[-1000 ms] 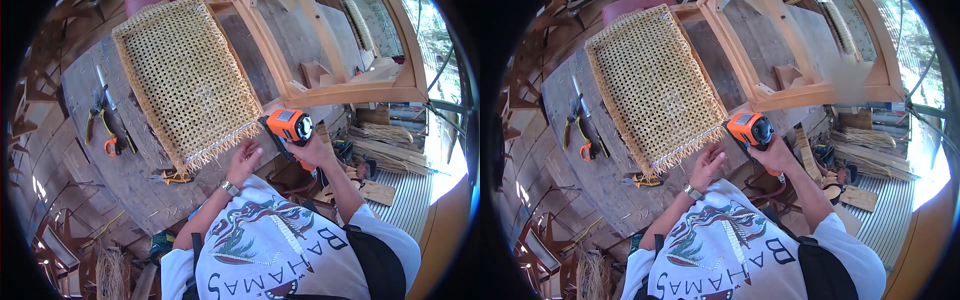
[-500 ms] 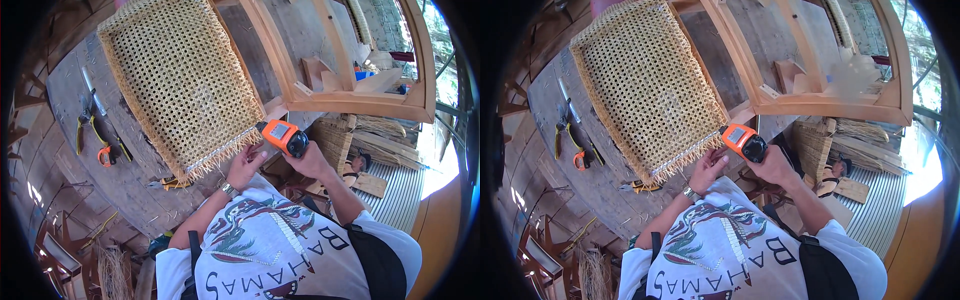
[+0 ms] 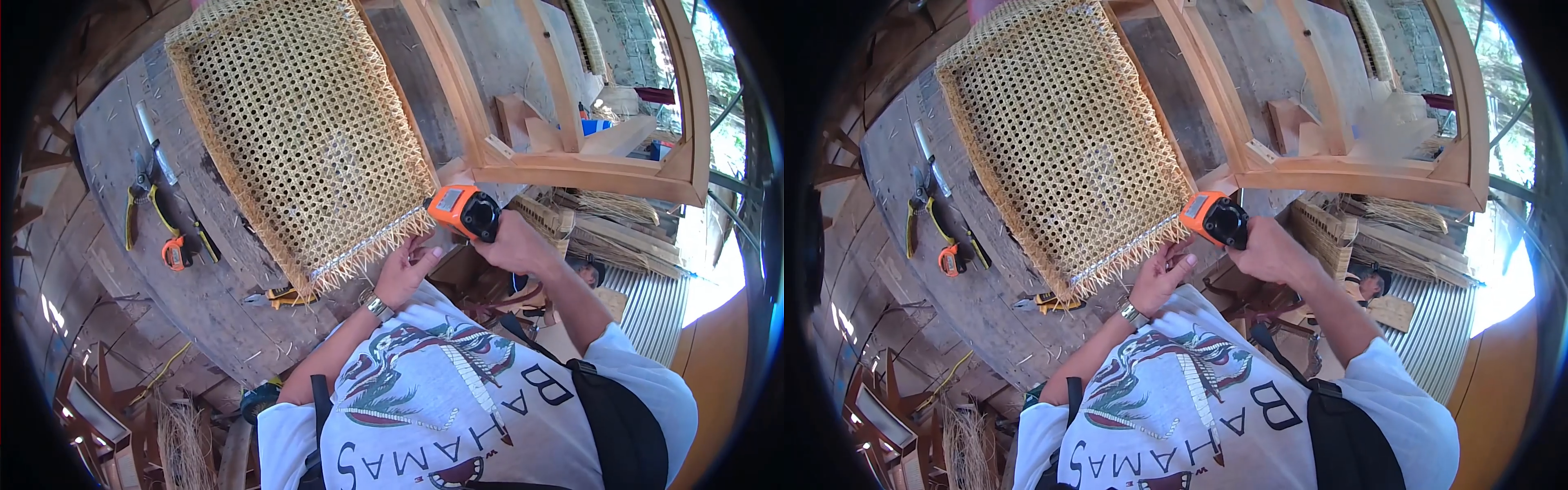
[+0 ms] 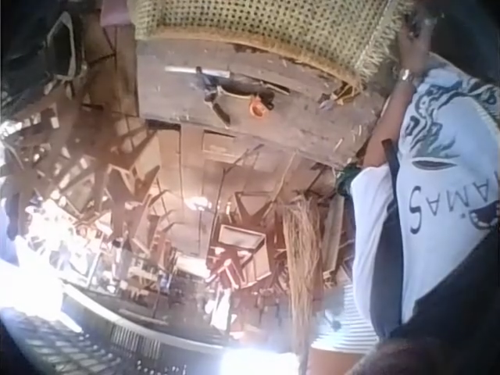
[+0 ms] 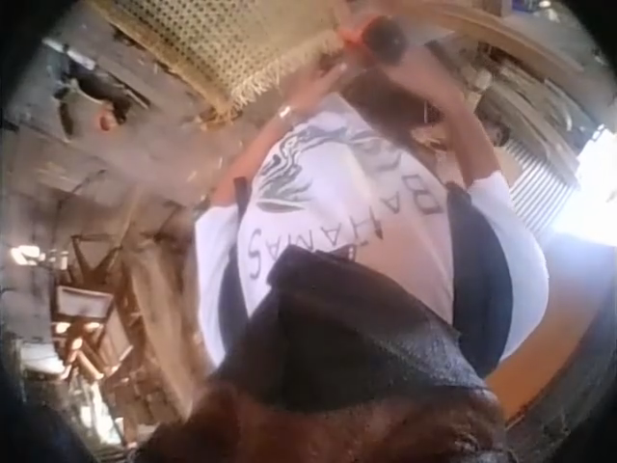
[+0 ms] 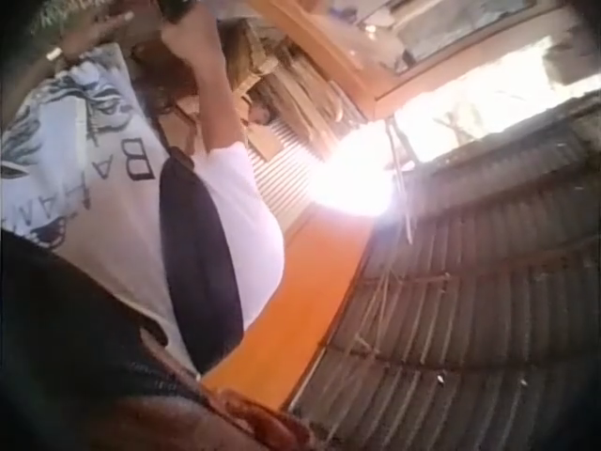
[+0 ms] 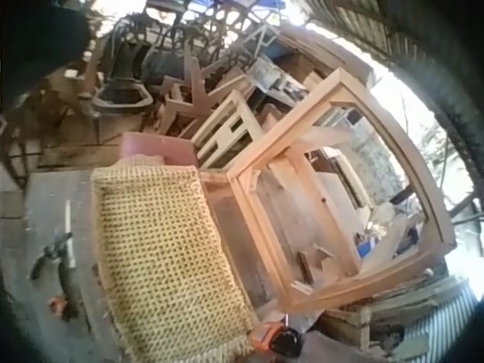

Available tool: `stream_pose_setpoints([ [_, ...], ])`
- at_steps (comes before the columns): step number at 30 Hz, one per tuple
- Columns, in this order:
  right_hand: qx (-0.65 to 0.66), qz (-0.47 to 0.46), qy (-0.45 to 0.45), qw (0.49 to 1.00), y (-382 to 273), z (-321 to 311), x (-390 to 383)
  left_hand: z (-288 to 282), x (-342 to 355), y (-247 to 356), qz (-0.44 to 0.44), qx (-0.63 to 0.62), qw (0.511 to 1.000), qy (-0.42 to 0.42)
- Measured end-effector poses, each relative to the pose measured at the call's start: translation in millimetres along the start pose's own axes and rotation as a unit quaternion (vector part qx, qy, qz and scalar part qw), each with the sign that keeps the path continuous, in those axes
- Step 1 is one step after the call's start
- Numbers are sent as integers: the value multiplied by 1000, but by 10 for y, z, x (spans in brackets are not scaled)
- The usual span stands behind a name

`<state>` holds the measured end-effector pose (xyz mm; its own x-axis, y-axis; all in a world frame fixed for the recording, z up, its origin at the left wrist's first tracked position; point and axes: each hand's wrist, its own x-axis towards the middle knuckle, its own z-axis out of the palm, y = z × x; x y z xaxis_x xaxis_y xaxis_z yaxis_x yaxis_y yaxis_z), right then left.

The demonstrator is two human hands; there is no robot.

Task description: Attaching a woven cane seat to a wooden chair frame using a pneumatic staple gun.

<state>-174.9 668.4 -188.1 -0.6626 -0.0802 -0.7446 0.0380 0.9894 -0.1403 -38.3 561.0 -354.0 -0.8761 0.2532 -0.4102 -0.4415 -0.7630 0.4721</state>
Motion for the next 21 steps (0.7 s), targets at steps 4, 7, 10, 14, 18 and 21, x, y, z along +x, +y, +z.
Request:
stream_pose_setpoints([
  [4,-68,-50,-35,996,-45,-124,65,-27,-20,-15,10,-12,1000,-10],
  [7,-100,-41,-51,993,-56,-110,46,-74,-25,-41,9,19,999,-31],
  [10,-59,-98,-8,993,-42,9,-70,-50,-35,-30,7,16,999,-27],
  [14,36,-79,25,996,198,192,-107,-40,-51,-186,-51,53,996,-57],
  [18,222,-58,68,971,953,613,-292,-1,-260,-33,-81,158,980,-89],
  [21,286,25,57,956,1230,854,-456,22,-397,61,-57,212,975,-46],
])
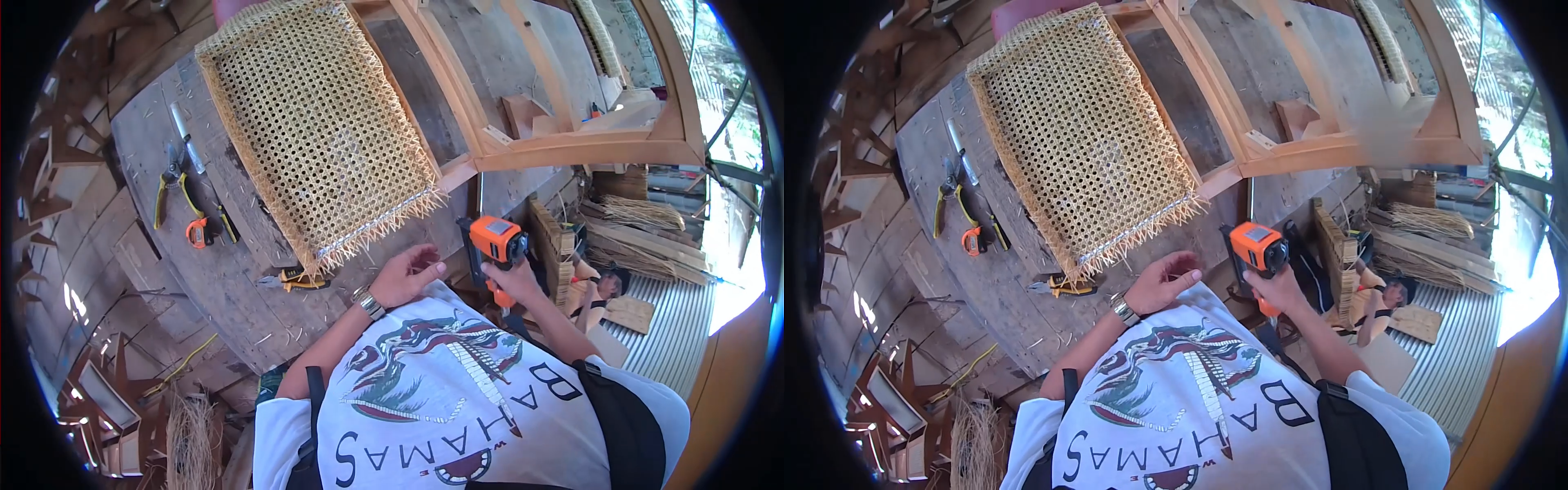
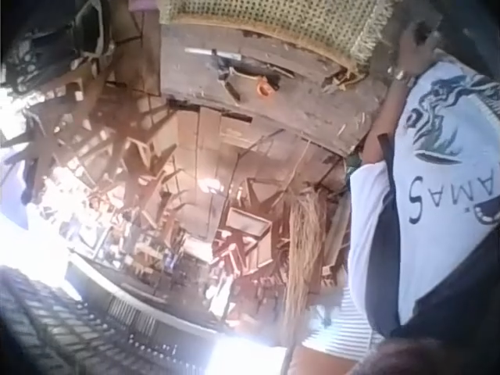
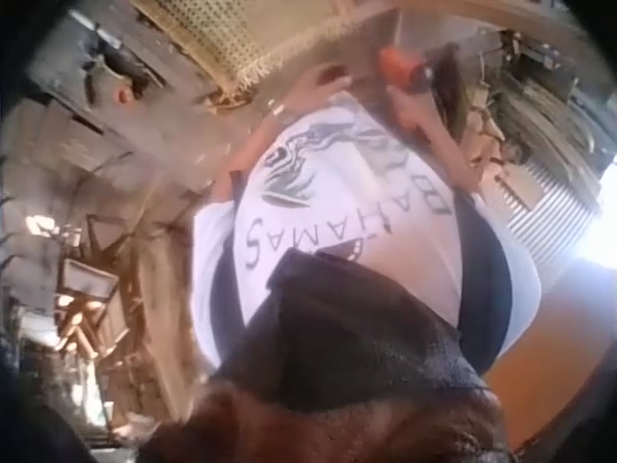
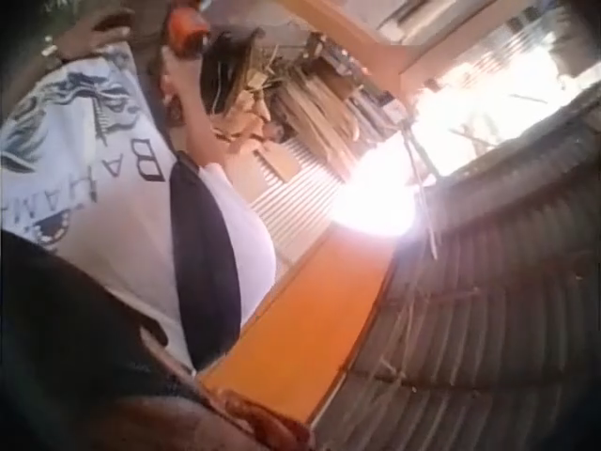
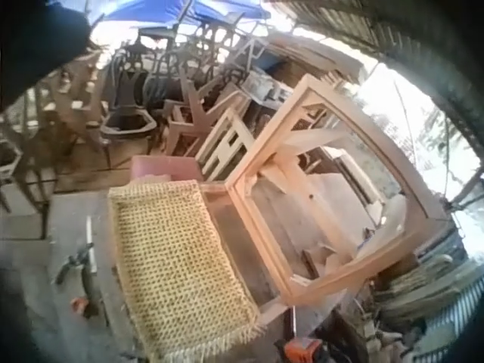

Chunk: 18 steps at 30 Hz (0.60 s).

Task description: Attaching a woven cane seat to a wooden chair frame using a pneumatic staple gun.

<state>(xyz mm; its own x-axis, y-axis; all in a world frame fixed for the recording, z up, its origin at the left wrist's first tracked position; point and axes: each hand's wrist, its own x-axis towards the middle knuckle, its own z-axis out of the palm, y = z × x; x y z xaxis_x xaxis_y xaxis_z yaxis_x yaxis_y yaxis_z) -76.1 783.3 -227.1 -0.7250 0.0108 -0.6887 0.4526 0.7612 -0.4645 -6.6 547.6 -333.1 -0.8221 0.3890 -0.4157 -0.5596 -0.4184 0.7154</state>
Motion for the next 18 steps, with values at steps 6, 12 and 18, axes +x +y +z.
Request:
stream_pose_setpoints([
  [6,39,61,-32,997,866,118,3,201,-13,289,220,308,904,197],
  [12,40,127,-61,989,1794,271,150,157,424,286,133,509,820,226],
  [18,-19,120,-65,991,2283,310,84,119,156,630,181,502,795,287],
])
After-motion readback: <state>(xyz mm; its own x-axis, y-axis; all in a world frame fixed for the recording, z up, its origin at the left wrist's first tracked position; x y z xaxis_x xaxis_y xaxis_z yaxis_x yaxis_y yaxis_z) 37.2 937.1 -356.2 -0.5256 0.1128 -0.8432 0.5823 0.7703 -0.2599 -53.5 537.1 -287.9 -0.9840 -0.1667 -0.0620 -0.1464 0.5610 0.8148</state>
